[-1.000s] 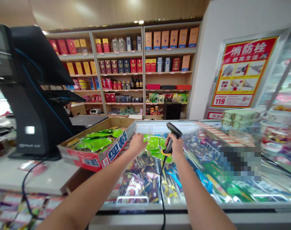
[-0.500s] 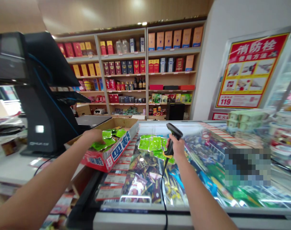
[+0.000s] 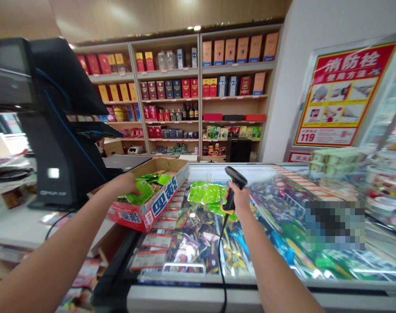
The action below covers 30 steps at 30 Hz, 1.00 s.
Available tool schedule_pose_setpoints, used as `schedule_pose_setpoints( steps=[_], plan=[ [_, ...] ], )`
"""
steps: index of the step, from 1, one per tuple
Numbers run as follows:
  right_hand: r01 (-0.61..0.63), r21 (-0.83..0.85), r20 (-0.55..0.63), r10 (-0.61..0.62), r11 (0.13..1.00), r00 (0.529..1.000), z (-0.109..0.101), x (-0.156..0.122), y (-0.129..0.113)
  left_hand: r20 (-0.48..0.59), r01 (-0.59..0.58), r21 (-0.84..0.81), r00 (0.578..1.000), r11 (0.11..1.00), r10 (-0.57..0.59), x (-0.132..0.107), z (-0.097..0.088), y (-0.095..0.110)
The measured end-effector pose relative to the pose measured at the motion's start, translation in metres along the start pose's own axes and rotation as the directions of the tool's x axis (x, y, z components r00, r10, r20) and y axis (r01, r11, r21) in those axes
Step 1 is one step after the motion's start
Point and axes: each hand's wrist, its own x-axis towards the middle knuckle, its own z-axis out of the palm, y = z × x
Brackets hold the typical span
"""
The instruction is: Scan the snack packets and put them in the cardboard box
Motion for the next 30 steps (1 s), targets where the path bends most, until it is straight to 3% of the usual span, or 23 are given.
schedule_pose_setpoints(
  steps=[2,3,6,8,10,12,15,18,21,23,25,30],
  plan=[
    [0.009,-0.008,0.002,-0.009,1.0,1.0,0.001,0.0,0.0,0.034,0.025,0.088,0.999,0.996,-0.029,-0.006,-0.009,0.009],
    [0.009,-0.01,0.003,-0.009,1.0,1.0,0.001,-0.001,-0.001,0.019,0.029,0.053,0.999,0.998,-0.03,-0.01,-0.013,0.015],
    [-0.007,-0.016,0.01,0.007,1.0,1.0,0.002,-0.003,-0.002,-0.079,0.049,-0.357,0.993,0.933,-0.082,-0.023,-0.014,0.043],
    [-0.01,-0.019,0.016,0.01,1.0,1.0,0.002,-0.004,-0.003,-0.066,0.038,-0.659,0.992,0.751,-0.108,-0.034,-0.004,0.07],
    [-0.005,-0.022,0.02,0.005,1.0,1.0,0.003,-0.005,-0.003,-0.019,0.009,-0.853,0.999,0.521,-0.048,-0.044,0.016,0.098],
    [-0.003,-0.03,0.02,0.003,1.0,1.0,0.002,-0.005,-0.003,0.04,0.039,-0.947,0.999,0.318,-0.002,-0.053,0.046,0.123],
    [0.005,-0.054,0.025,-0.004,0.999,1.0,0.002,-0.006,-0.004,0.138,0.135,-0.98,0.99,0.145,0.011,-0.06,0.1,0.143],
    [0.027,-0.098,0.13,-0.014,0.995,0.991,0.0,-0.009,-0.009,0.158,0.155,-0.978,0.987,0.136,0.013,-0.059,0.144,0.141],
    [0.037,-0.215,0.383,0.049,0.976,0.922,0.0,-0.015,-0.012,0.133,0.125,-0.977,0.991,0.175,0.032,-0.056,0.166,0.129],
    [0.072,-0.3,0.507,0.095,0.951,0.857,0.0,-0.019,-0.011,0.125,0.116,-0.976,0.991,0.187,0.037,-0.055,0.17,0.124],
    [0.118,-0.369,0.554,0.116,0.922,0.825,0.001,-0.022,-0.008,0.11,0.1,-0.976,0.993,0.193,0.042,-0.055,0.17,0.122],
    [0.131,-0.443,0.536,0.145,0.887,0.831,0.003,-0.023,-0.002,0.076,0.06,-0.973,0.995,0.223,0.063,-0.059,0.17,0.125]
  ],
)
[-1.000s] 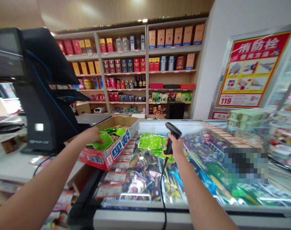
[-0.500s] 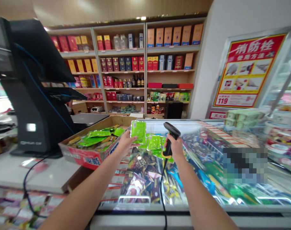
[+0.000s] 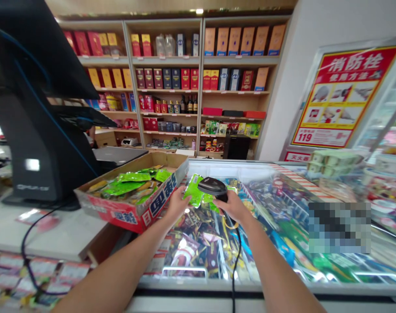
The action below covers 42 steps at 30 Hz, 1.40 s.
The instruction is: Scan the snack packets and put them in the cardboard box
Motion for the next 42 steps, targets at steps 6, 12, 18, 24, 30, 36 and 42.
schedule_pose_setpoints(
  steps=[6,12,18,24,30,36,42],
  plan=[
    [0.017,-0.077,0.025,-0.016,0.997,1.0,-0.001,-0.001,0.002,-0.009,-0.025,0.03,1.0,0.999,0.025,-0.001,0.003,-0.005],
    [0.04,-0.122,0.074,-0.031,0.992,0.997,-0.003,0.001,0.004,-0.002,-0.038,0.029,0.999,0.999,0.038,-0.002,0.002,-0.005],
    [0.017,0.012,0.014,-0.017,1.0,1.0,-0.002,0.0,-0.001,-0.012,-0.017,0.007,1.0,1.0,0.018,-0.002,0.002,-0.004],
    [0.037,0.41,-0.37,0.129,0.911,0.92,-0.011,0.009,-0.002,-0.087,0.015,-0.013,0.996,1.0,-0.016,0.0,0.003,-0.005],
    [0.192,0.514,-0.594,0.186,0.836,0.782,-0.027,0.018,0.003,-0.043,0.201,-0.109,0.977,0.974,-0.207,-0.001,0.021,0.014],
    [0.194,0.531,-0.605,0.209,0.825,0.768,-0.029,0.019,0.005,0.022,0.206,0.018,0.978,0.978,-0.206,0.02,0.072,0.029],
    [0.193,0.537,-0.616,0.225,0.822,0.755,-0.031,0.02,0.007,0.023,0.024,0.588,0.999,0.808,-0.046,0.03,0.112,0.015]
  ],
)
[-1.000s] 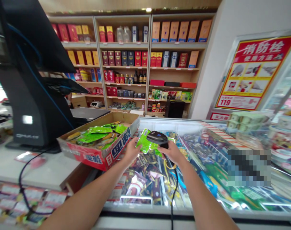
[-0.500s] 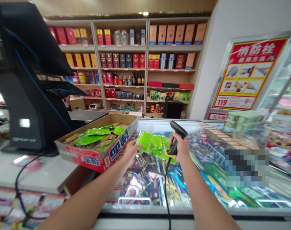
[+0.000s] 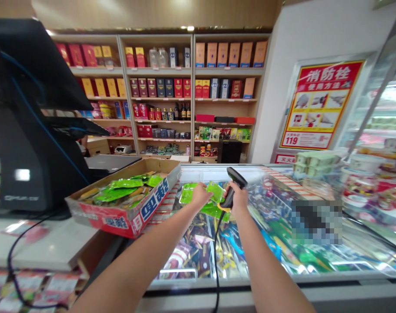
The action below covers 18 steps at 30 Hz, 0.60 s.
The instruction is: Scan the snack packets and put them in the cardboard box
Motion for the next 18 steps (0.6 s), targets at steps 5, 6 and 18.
schedule_pose_setpoints(
  steps=[5,6,18],
  plan=[
    [0.01,0.008,-0.001,-0.01,1.0,1.0,0.001,0.001,0.001,0.086,-0.216,0.584,0.975,0.783,0.205,-0.016,-0.002,0.001],
    [0.016,0.003,0.002,-0.016,1.0,1.0,0.001,0.001,0.001,0.102,-0.231,0.625,0.971,0.746,0.215,-0.019,-0.008,0.005],
    [0.04,-0.099,0.09,-0.031,0.994,0.995,0.006,-0.01,0.001,-0.275,0.188,0.745,0.961,0.639,0.038,0.044,-0.256,-0.014]
  ],
)
